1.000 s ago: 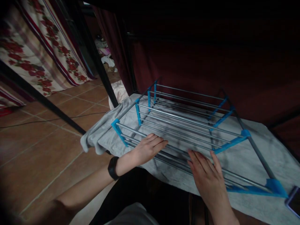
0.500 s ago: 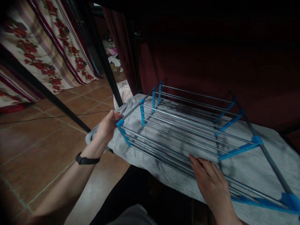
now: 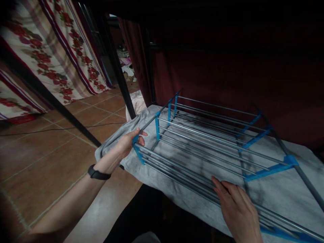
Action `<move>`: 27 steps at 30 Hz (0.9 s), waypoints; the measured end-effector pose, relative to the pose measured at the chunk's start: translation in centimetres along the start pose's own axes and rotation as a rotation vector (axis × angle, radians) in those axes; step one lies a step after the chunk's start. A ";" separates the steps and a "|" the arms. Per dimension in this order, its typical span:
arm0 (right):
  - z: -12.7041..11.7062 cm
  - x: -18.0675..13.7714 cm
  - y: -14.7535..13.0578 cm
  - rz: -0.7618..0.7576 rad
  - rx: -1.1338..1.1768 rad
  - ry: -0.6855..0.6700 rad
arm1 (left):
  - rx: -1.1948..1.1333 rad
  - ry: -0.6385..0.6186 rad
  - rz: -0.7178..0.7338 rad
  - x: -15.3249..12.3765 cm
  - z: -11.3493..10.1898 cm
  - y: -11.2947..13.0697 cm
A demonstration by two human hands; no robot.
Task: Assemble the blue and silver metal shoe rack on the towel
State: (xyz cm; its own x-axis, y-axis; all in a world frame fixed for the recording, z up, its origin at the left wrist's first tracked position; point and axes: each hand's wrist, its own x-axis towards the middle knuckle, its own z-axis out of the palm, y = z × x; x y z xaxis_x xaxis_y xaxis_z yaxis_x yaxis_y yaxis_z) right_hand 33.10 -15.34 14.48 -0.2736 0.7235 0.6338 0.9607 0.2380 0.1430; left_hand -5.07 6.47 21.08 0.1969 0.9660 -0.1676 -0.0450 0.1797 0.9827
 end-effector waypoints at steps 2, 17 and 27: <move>0.1 0.0 0.0 -0.001 0.002 0.012 | -0.004 -0.021 -0.022 0.0 -0.1 0.0; -0.3 0.3 0.0 0.003 -0.014 0.031 | 0.017 -0.182 -0.086 0.4 -0.9 0.3; 0.2 0.5 0.6 -0.076 -0.064 0.063 | 0.040 -0.145 -0.021 0.5 -0.7 0.1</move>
State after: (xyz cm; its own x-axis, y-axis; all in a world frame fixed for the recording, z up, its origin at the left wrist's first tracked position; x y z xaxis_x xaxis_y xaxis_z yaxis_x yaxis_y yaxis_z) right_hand 33.54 -14.75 14.72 -0.3445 0.6625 0.6651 0.9388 0.2474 0.2397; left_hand -5.61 7.06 21.01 0.3366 0.9248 -0.1776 -0.0005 0.1888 0.9820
